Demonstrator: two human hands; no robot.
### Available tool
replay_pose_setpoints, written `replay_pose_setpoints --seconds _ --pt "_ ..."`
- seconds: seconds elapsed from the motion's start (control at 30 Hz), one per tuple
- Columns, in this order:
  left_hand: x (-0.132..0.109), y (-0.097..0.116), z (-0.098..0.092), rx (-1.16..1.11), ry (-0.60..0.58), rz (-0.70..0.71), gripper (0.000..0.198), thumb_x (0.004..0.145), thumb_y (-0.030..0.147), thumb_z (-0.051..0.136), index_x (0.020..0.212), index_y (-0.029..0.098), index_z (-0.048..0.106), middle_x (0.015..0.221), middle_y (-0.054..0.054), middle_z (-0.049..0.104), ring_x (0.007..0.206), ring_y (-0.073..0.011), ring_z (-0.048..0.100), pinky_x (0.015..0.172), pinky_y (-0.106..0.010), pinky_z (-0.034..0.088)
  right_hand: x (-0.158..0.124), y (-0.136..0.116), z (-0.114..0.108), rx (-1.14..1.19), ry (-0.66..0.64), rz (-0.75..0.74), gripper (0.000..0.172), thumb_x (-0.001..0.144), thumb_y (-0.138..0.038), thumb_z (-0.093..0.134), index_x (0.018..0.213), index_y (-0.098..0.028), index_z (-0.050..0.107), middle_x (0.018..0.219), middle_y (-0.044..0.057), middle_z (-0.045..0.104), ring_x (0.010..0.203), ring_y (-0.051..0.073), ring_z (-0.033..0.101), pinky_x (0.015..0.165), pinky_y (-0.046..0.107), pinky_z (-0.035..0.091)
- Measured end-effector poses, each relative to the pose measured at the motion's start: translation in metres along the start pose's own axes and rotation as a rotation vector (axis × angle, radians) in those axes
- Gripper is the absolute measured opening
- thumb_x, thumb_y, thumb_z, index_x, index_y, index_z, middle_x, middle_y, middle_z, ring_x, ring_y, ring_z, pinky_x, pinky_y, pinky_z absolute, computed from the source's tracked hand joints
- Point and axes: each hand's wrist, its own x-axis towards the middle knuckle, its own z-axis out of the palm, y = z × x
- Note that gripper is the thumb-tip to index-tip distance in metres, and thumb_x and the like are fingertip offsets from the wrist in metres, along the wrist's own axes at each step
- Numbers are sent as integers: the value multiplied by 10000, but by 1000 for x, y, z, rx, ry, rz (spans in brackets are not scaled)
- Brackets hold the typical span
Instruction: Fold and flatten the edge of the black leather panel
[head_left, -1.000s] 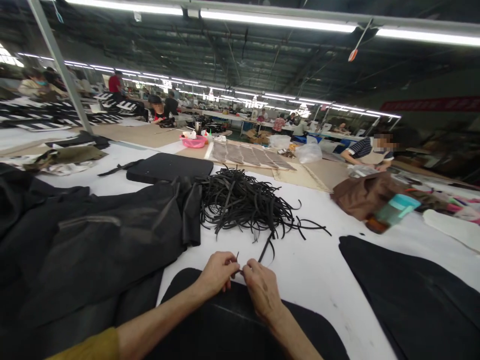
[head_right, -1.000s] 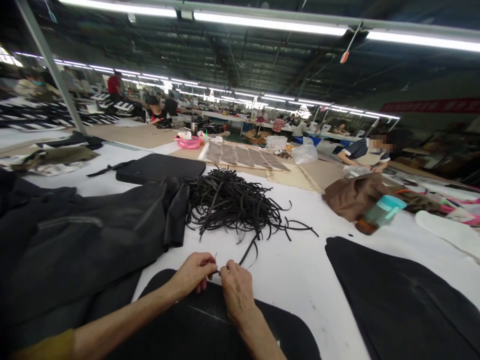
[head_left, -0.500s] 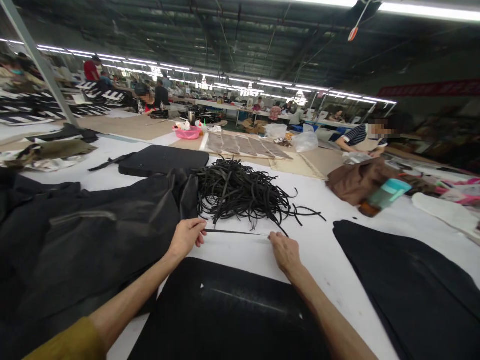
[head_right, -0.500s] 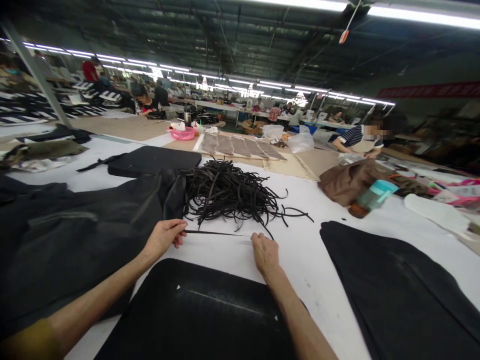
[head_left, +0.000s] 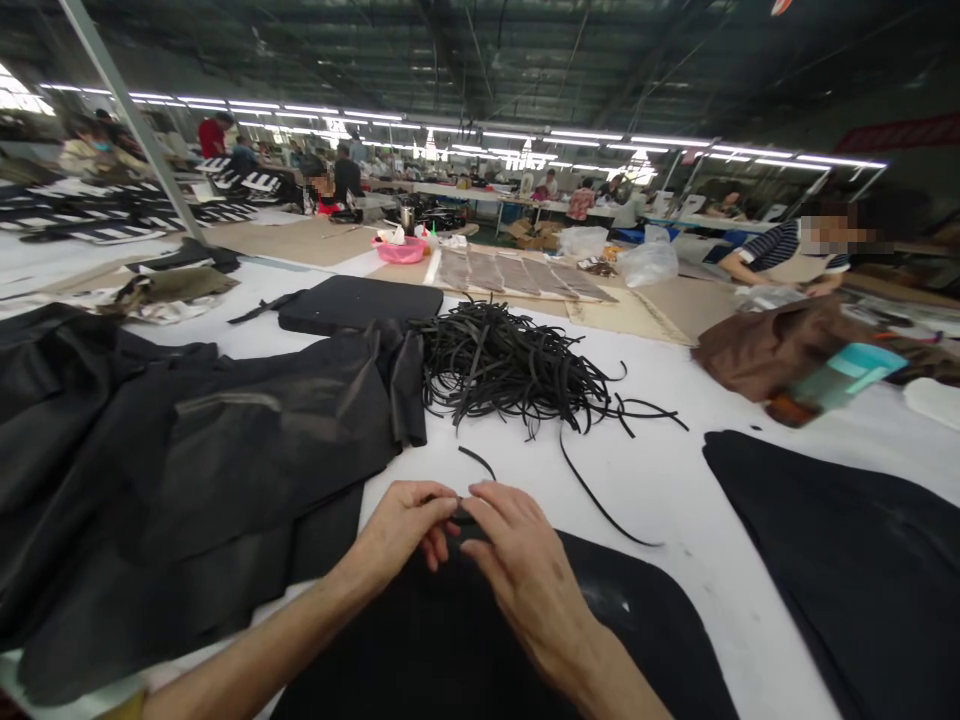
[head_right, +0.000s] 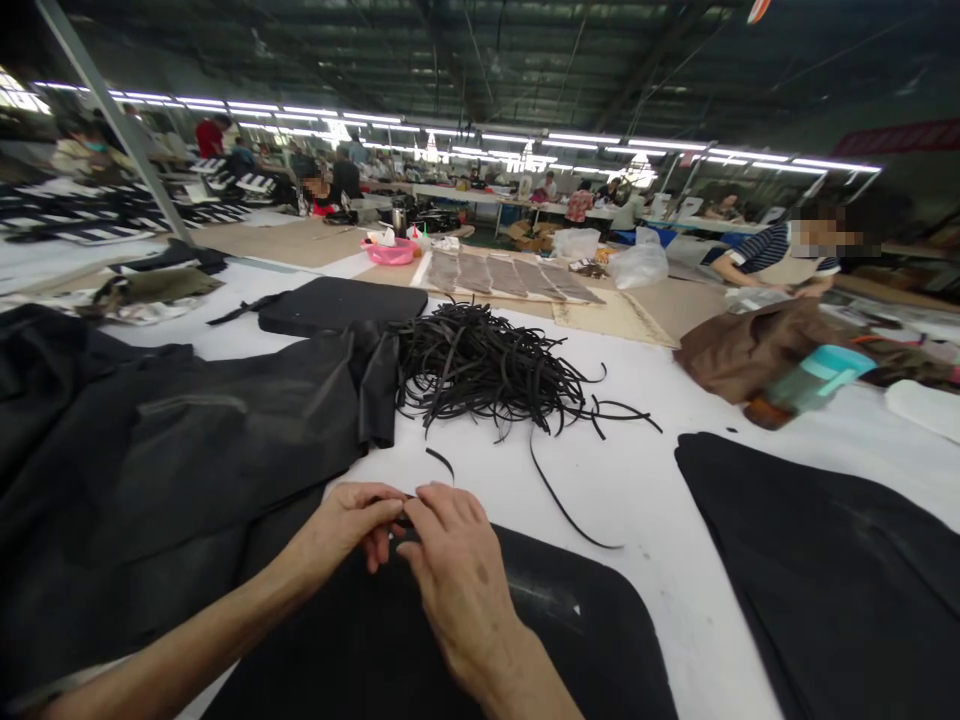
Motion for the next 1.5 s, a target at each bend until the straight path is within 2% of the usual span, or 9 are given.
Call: replay_pose_setpoints --seconds 0.1,0.2,0.43,0.6,0.9,1.03,1.23,1.37,1.5 --pt "-12 3 8 -70 -60 -2 371 688 468 602 847 136 554 631 -21 617 414 -110 545 361 -189 417 -3 -4 0 183 -154 172 176 876 -241 445 850 -224 619 806 -11 616 777 140 531 749 260 374" --pt "-21 4 7 -98 -111 -23 375 724 500 567 823 139 545 667 -26 603 447 -109 553 363 -179 408 -8 3 -6 295 -251 323 249 877 -283 414 684 -201 550 613 -50 491 588 97 441 564 224 310" --pt "-27 10 0 -4 -238 56 297 717 399 595 847 133 569 629 2 563 533 -112 547 471 -203 445 -15 8 -23 596 -455 451 200 817 -286 447 669 -177 524 539 -63 347 507 80 304 474 221 222" --pt "-29 9 2 177 -273 -57 218 701 326 539 773 127 596 586 16 557 404 -70 465 376 -172 373 -15 14 -23 789 -533 528 230 813 -339 456 684 -165 533 522 -70 319 477 68 243 448 212 175" --pt "-23 -1 5 43 -270 -168 163 615 285 590 691 151 535 434 73 451 330 -56 365 331 -167 289 -20 21 -14 777 -508 558 199 795 -312 465 682 -167 541 504 -72 306 475 73 233 432 223 154" --pt "-22 -11 4 22 -295 -200 189 621 322 594 672 165 500 377 90 401 306 -51 309 328 -170 261 -28 17 -11 731 -482 555 184 787 -286 464 679 -171 559 512 -64 378 484 75 302 452 223 200" --pt "-27 -20 -12 281 -128 -232 261 631 412 573 639 166 486 455 61 484 293 -44 322 300 -164 187 -84 56 -12 495 -436 702 231 805 -329 458 640 -183 527 549 -43 454 518 95 404 505 235 263" --pt "-29 -23 -21 280 -56 -274 333 594 482 598 615 168 490 458 43 510 298 -53 341 309 -170 212 -124 90 -22 443 -409 782 265 805 -355 437 605 -188 488 554 -25 453 545 118 416 545 257 288" --pt "-28 -24 -18 279 0 -278 370 566 523 606 613 170 503 466 38 516 310 -63 364 313 -173 252 -139 102 -32 422 -285 825 262 795 -367 428 599 -196 456 563 -24 432 561 125 400 553 262 287"
